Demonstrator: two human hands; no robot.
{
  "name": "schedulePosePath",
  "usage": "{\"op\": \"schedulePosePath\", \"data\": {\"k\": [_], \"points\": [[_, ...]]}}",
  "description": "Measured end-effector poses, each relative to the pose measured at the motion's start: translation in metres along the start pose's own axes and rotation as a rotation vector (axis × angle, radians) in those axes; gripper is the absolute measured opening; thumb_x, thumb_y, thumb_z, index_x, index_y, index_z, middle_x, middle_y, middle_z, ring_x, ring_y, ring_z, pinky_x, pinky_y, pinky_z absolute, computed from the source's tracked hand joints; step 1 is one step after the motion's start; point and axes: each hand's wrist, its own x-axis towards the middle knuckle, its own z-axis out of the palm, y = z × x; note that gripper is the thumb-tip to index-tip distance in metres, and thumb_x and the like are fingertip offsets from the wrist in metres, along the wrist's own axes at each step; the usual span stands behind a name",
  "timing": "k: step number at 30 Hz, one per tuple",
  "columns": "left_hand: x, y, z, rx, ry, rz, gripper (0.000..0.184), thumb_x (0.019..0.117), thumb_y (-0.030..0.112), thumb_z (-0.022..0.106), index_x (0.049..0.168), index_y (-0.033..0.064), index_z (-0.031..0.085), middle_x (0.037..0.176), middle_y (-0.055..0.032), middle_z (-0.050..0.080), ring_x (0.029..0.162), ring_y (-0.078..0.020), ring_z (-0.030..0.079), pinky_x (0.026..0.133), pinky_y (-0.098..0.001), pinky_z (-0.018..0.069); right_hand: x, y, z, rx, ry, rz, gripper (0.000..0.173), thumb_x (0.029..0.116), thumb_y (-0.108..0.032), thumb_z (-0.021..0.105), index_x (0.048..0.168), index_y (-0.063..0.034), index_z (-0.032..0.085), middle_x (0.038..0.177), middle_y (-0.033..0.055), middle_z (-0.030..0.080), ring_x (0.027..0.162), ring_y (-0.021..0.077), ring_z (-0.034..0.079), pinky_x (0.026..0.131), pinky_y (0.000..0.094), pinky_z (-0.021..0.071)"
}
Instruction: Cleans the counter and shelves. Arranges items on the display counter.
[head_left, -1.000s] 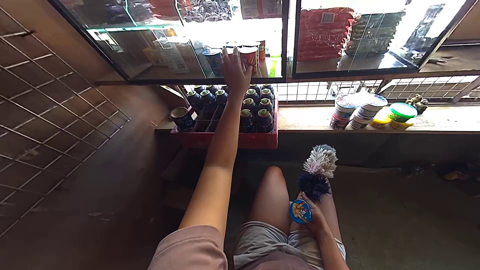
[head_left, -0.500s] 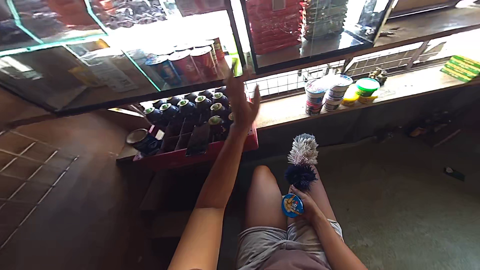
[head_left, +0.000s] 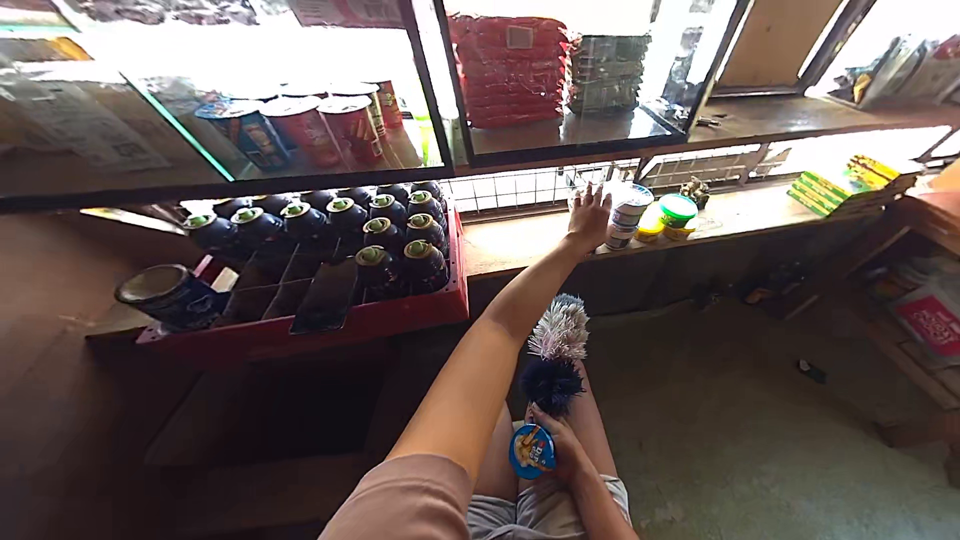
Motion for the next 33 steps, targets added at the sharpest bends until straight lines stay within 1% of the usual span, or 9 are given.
{"op": "schedulePosePath", "data": {"k": [3,7,9,13,16,20,24,27,33], "points": [[0.009,0.006,-0.003,0.056,-0.030,-0.039,0.038,0.0952,0.013,0.065,0.131,0.0007,0.063,0.145,-0.0200,0.056,0.145,-0.0417,0.039,0.123,-0.0588,0.0224,-0.001,0.001,0.000,-0.024,0.004,-0.007,0.030,0.1103,-0.023,0.045,0.100,-0.0014,0.063,0.077,0.0087,0.070,0.069,0.0156,0.070,0.068,0.0337,0.0615],[-0.002,0.010,-0.021,0.178,0.020,0.068,0.031,0.0977,0.000,0.056,0.127,0.0030,0.066,0.138,-0.0133,0.063,0.135,-0.0353,0.053,0.123,-0.0534,0.0271,0.000,0.002,-0.005,-0.040,-0.020,-0.008,0.030,0.1104,-0.025,0.044,0.104,-0.0025,0.063,0.079,0.0084,0.070,0.070,0.0157,0.070,0.068,0.0346,0.0622],[-0.020,0.005,-0.033,0.226,0.146,0.221,0.036,0.0990,-0.002,0.052,0.132,0.0053,0.065,0.144,-0.0111,0.060,0.140,-0.0333,0.050,0.122,-0.0517,0.0295,0.000,0.002,-0.005,-0.046,-0.025,-0.006,0.033,0.1110,-0.026,0.042,0.100,-0.0038,0.064,0.078,0.0073,0.071,0.069,0.0147,0.071,0.066,0.0334,0.0624],[-0.119,-0.007,-0.092,-0.004,0.497,0.451,0.027,0.0952,-0.004,0.060,0.117,0.0031,0.074,0.123,-0.0117,0.073,0.119,-0.0290,0.068,0.111,-0.0496,0.0451,0.000,0.003,-0.004,-0.053,-0.010,0.000,0.035,0.1114,-0.026,0.040,0.101,-0.0032,0.065,0.078,0.0083,0.072,0.069,0.0157,0.072,0.066,0.0342,0.0628],[-0.205,-0.034,-0.152,-0.011,0.748,0.378,0.019,0.0981,0.001,0.060,0.107,0.0012,0.077,0.112,-0.0127,0.076,0.109,-0.0262,0.072,0.104,-0.0466,0.0526,0.004,0.005,-0.008,-0.058,0.002,0.009,0.035,0.1109,-0.027,0.042,0.103,-0.0021,0.065,0.079,0.0095,0.072,0.070,0.0170,0.071,0.066,0.0357,0.0627],[-0.286,-0.091,-0.234,0.292,0.975,0.076,0.019,0.0999,0.009,0.062,0.110,0.0010,0.077,0.113,-0.0141,0.076,0.106,-0.0282,0.073,0.099,-0.0436,0.0549,0.005,0.005,-0.012,-0.109,-0.012,-0.012,0.035,0.1105,-0.030,0.043,0.106,-0.0031,0.065,0.080,0.0083,0.072,0.071,0.0157,0.072,0.066,0.0345,0.0631],[-0.304,-0.148,-0.291,0.508,0.912,-0.186,0.028,0.1040,0.010,0.053,0.122,0.0022,0.073,0.121,-0.0167,0.073,0.108,-0.0353,0.072,0.094,-0.0487,0.0551,0.004,0.005,-0.007,-0.111,-0.028,-0.020,0.036,0.1106,-0.029,0.041,0.102,-0.0033,0.065,0.079,0.0079,0.072,0.069,0.0150,0.072,0.065,0.0342,0.0630],[-0.285,-0.179,-0.313,0.613,0.712,-0.331,0.034,0.1047,0.006,0.046,0.131,0.0027,0.068,0.130,-0.0170,0.069,0.112,-0.0389,0.070,0.093,-0.0531,0.0534,0.003,0.005,-0.007,-0.129,0.000,-0.063,0.033,0.1104,-0.027,0.043,0.101,-0.0027,0.064,0.078,0.0083,0.070,0.069,0.0154,0.071,0.065,0.0346,0.0625],[-0.237,-0.206,-0.328,0.556,0.243,-0.623,0.031,0.0990,-0.006,0.048,0.126,-0.0068,0.061,0.124,-0.0310,0.063,0.116,-0.0512,0.062,0.092,-0.0648,0.0489,0.000,0.003,-0.006,-0.132,0.024,-0.097,0.032,0.1103,-0.026,0.043,0.103,-0.0022,0.064,0.079,0.0093,0.071,0.069,0.0162,0.071,0.065,0.0349,0.0626]]}}
